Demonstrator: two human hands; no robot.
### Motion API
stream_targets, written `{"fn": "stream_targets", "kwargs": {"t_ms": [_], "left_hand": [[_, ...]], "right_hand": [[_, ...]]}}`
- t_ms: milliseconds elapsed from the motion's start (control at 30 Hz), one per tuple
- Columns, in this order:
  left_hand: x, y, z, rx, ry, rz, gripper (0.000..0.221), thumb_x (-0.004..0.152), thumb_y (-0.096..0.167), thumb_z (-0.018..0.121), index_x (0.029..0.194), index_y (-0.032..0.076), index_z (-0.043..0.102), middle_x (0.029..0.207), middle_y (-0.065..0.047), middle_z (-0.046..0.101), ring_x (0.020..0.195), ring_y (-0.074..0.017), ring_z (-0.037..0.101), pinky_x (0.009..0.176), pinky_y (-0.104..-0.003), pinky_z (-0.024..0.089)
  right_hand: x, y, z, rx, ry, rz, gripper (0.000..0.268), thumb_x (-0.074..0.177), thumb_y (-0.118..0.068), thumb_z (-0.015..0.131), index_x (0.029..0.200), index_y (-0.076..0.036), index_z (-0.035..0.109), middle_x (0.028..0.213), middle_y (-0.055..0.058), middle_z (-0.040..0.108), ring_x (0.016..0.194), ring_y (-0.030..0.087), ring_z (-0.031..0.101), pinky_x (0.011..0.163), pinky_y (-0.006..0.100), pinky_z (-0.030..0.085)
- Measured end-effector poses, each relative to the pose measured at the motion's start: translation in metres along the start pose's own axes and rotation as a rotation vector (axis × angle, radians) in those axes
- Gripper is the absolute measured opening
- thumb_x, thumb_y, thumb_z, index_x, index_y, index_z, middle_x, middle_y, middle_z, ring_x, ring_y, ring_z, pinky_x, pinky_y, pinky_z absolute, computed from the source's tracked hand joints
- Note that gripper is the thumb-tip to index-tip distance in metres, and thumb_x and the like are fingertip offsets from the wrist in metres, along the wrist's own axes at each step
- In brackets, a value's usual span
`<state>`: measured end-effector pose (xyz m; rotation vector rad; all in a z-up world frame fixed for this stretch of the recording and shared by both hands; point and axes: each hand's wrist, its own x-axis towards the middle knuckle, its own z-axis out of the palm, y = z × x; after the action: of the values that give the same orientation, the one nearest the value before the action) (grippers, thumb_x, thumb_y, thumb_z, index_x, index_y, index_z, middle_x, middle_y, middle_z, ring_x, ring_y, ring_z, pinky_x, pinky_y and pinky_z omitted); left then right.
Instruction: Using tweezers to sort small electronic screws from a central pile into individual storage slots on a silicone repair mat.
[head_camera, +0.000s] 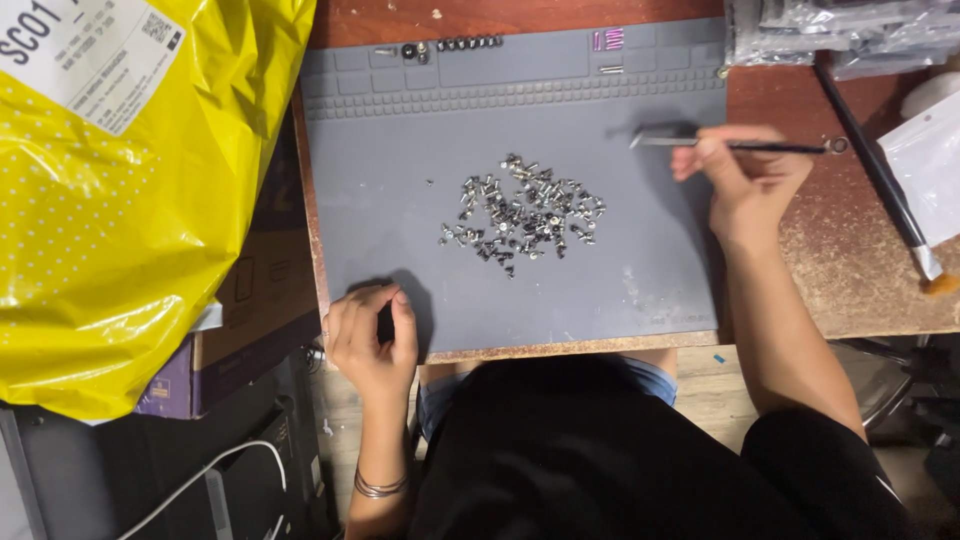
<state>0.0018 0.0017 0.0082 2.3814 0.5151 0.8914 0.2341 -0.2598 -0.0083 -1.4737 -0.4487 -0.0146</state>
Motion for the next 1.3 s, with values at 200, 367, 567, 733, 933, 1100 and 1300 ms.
{"fn": "stream_targets", "kwargs": {"t_ms": [200, 367, 567, 733, 933, 1100, 1300], "left_hand": [[-0.002, -0.010, 0.006, -0.033, 0.075, 0.030, 0.004, 0.082, 0.011, 0.066, 0.079, 0.010, 0.066, 0.073, -0.001, 0.065, 0.071, -0.0242, 0.060, 0.068, -0.032, 0.042], [-0.004, -0.012, 0.006, -0.037, 0.070, 0.031, 0.003, 0.082, 0.010, 0.067, 0.079, 0.010, 0.067, 0.073, -0.001, 0.065, 0.071, -0.0245, 0.060, 0.068, -0.032, 0.042], [-0.003, -0.011, 0.007, -0.032, 0.070, 0.031, 0.002, 0.082, 0.009, 0.067, 0.079, 0.010, 0.067, 0.074, -0.002, 0.065, 0.071, -0.0243, 0.060, 0.068, -0.032, 0.042], [-0.004, -0.013, 0.007, -0.040, 0.074, 0.030, 0.003, 0.083, 0.010, 0.066, 0.080, 0.009, 0.067, 0.074, -0.002, 0.065, 0.071, -0.0245, 0.060, 0.068, -0.032, 0.041], [-0.004, -0.013, 0.008, -0.041, 0.076, 0.027, 0.002, 0.082, 0.009, 0.066, 0.079, 0.009, 0.067, 0.074, -0.002, 0.066, 0.071, -0.0248, 0.060, 0.067, -0.033, 0.041], [-0.005, -0.014, 0.008, -0.040, 0.074, 0.028, 0.002, 0.082, 0.009, 0.066, 0.080, 0.009, 0.067, 0.074, -0.002, 0.066, 0.072, -0.0245, 0.060, 0.068, -0.032, 0.041], [-0.006, -0.014, 0.008, -0.042, 0.078, 0.022, 0.002, 0.082, 0.010, 0.066, 0.080, 0.010, 0.067, 0.073, -0.002, 0.065, 0.071, -0.0240, 0.060, 0.067, -0.032, 0.041]], "right_hand": [[-0.014, -0.009, 0.029, -0.050, -0.155, 0.024, 0.007, 0.083, 0.011, 0.065, 0.089, 0.012, 0.061, 0.065, 0.021, 0.060, 0.060, 0.024, 0.064, 0.061, 0.030, 0.052], [-0.016, -0.004, 0.028, -0.055, -0.220, -0.015, 0.008, 0.081, 0.014, 0.066, 0.088, 0.014, 0.062, 0.061, 0.020, 0.060, 0.057, 0.023, 0.063, 0.059, 0.030, 0.052], [-0.012, -0.018, 0.037, -0.059, -0.293, -0.080, 0.006, 0.082, 0.010, 0.065, 0.087, 0.012, 0.062, 0.061, 0.018, 0.060, 0.056, 0.022, 0.061, 0.057, 0.029, 0.049], [-0.011, -0.032, 0.054, -0.133, -0.440, -0.181, 0.004, 0.077, 0.005, 0.070, 0.080, 0.006, 0.067, 0.061, 0.016, 0.062, 0.051, 0.025, 0.058, 0.052, 0.032, 0.048], [-0.011, -0.028, 0.048, -0.160, -0.407, -0.179, 0.001, 0.081, 0.007, 0.067, 0.081, 0.008, 0.066, 0.058, 0.014, 0.060, 0.049, 0.022, 0.057, 0.050, 0.029, 0.046], [-0.010, -0.029, 0.049, -0.179, -0.400, -0.185, 0.001, 0.081, 0.006, 0.068, 0.081, 0.007, 0.066, 0.057, 0.013, 0.060, 0.048, 0.022, 0.056, 0.049, 0.028, 0.046], [-0.010, -0.029, 0.051, -0.177, -0.394, -0.189, 0.001, 0.082, 0.006, 0.067, 0.082, 0.007, 0.066, 0.058, 0.013, 0.061, 0.049, 0.021, 0.058, 0.049, 0.028, 0.046]]}}
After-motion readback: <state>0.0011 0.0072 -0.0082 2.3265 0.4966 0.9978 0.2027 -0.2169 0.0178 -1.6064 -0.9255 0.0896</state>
